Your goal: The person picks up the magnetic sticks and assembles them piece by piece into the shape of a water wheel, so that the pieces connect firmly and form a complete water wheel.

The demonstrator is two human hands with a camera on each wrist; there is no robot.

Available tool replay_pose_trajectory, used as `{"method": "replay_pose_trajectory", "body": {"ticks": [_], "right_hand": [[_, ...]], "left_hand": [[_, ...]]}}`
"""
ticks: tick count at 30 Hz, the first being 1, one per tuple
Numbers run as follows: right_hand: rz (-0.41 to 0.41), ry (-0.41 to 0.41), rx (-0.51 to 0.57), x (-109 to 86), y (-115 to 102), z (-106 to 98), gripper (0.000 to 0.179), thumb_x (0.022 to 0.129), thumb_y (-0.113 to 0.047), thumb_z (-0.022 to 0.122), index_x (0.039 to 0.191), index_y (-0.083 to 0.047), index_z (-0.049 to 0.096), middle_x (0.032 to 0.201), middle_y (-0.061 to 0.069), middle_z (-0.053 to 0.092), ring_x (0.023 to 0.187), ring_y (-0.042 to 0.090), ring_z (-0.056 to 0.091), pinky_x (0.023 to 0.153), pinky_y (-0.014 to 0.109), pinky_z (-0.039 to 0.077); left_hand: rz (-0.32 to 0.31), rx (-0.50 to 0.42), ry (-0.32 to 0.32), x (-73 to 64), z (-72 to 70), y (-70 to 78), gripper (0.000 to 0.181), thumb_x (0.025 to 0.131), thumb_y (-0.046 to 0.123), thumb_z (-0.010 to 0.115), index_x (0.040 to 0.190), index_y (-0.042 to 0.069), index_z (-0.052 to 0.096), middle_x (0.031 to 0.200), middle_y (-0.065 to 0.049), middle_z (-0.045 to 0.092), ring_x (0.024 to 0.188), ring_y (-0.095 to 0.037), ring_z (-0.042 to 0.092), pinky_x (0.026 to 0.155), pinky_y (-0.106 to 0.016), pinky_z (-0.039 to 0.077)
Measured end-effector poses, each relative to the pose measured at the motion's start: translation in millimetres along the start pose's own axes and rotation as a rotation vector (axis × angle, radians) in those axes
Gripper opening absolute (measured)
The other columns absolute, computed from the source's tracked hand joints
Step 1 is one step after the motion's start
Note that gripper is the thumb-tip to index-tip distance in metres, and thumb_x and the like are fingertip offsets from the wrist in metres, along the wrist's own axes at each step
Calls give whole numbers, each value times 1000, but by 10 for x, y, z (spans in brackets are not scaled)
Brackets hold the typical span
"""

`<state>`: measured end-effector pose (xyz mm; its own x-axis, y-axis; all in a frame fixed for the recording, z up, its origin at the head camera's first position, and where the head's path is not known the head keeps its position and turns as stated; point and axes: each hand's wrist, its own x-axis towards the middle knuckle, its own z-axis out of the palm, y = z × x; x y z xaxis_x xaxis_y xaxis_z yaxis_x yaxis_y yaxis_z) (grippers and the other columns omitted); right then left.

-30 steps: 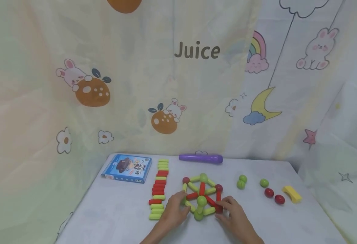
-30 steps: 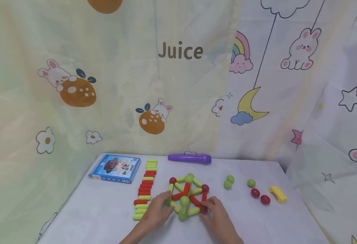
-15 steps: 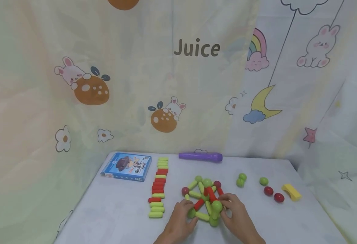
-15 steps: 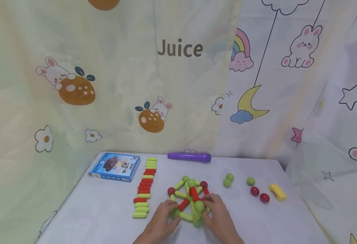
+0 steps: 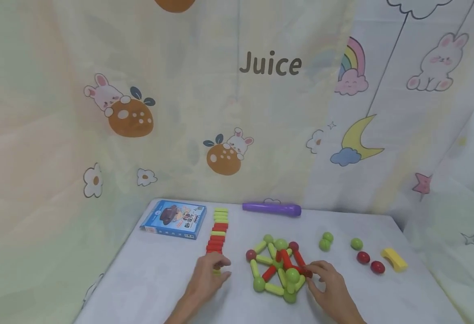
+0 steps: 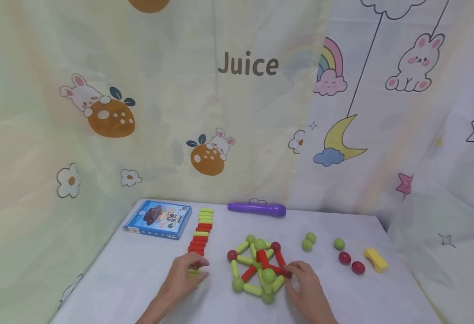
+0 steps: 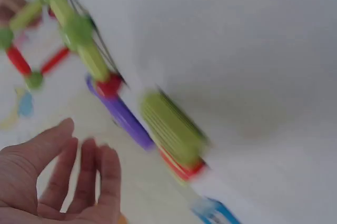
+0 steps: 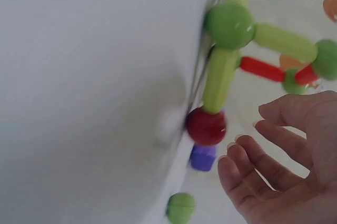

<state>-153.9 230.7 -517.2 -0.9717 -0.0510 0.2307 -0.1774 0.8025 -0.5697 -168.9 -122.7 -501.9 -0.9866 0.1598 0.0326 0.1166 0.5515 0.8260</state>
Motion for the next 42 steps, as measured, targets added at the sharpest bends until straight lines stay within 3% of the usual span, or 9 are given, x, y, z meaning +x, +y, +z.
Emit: {"method": "replay_pose_trajectory", "body": {"ticks": [5, 8, 12, 21, 26, 30, 33, 37, 42], "right_hand": [[1, 5, -2, -10, 231, -38, 41, 84, -5, 92, 121, -11, 77, 117, 1, 73, 102, 20, 68, 79, 28, 63], [-11, 12, 20, 3, 308, -60, 47, 80, -7, 95, 123, -10, 77, 116, 0, 74, 101, 21, 69, 79, 26, 63], [1, -28, 54, 49, 345, -77, 48, 80, -8, 95, 125, -11, 76, 117, -1, 73, 102, 21, 69, 80, 25, 62], [28, -61, 109, 119, 353, -28, 41, 80, -2, 93, 116, -14, 80, 110, -6, 74, 100, 13, 70, 80, 23, 61], [26, -56, 112, 115, 352, -24, 39, 79, -1, 93, 114, -14, 81, 108, -6, 75, 99, 12, 71, 80, 23, 62], [31, -61, 120, 108, 362, -29, 39, 79, -1, 93, 115, -12, 81, 109, -5, 75, 99, 14, 72, 80, 22, 61], [40, -63, 141, 115, 382, -7, 39, 79, 0, 93, 116, -12, 81, 110, -4, 75, 100, 15, 73, 81, 22, 61], [37, -50, 174, 139, 396, 43, 39, 79, 2, 92, 115, -12, 82, 109, -3, 76, 99, 12, 73, 83, 22, 62], [1, -33, 179, 154, 364, 80, 37, 79, 2, 92, 113, -11, 83, 106, -4, 76, 95, 8, 71, 81, 23, 62]], "left_hand": [[-144, -29, 45, -42, -385, -384, 18, 86, 6, 90, 102, 7, 83, 91, 1, 75, 83, -16, 65, 77, -32, 62], [-161, -3, 6, -46, -404, -536, 20, 84, 5, 91, 102, 8, 84, 89, 3, 75, 81, -14, 63, 74, -30, 62], [-107, 54, -32, -28, -330, -583, 25, 81, 1, 92, 104, 8, 84, 91, 4, 76, 80, -14, 62, 73, -29, 60], [-42, 144, -73, -98, -289, -426, 15, 85, 1, 89, 96, 10, 84, 83, 6, 72, 76, -13, 59, 69, -25, 54], [-32, -25, -56, -132, -272, -250, 15, 85, 5, 91, 99, 8, 86, 90, 2, 78, 80, -14, 68, 74, -25, 62], [10, -239, -2, 0, -63, -8, 18, 85, 10, 92, 102, 7, 86, 93, 0, 81, 83, -16, 74, 76, -25, 64], [69, -321, 65, 147, 144, 186, 17, 86, 11, 92, 102, 10, 86, 94, 1, 81, 85, -14, 76, 78, -22, 63], [136, -344, 142, 296, 378, 364, 16, 86, 9, 92, 101, 8, 86, 94, 0, 81, 85, -10, 76, 79, -20, 61], [145, -348, 162, 379, 573, 437, 16, 86, 8, 92, 100, 7, 85, 91, 1, 80, 83, -7, 74, 77, -18, 61]]}}
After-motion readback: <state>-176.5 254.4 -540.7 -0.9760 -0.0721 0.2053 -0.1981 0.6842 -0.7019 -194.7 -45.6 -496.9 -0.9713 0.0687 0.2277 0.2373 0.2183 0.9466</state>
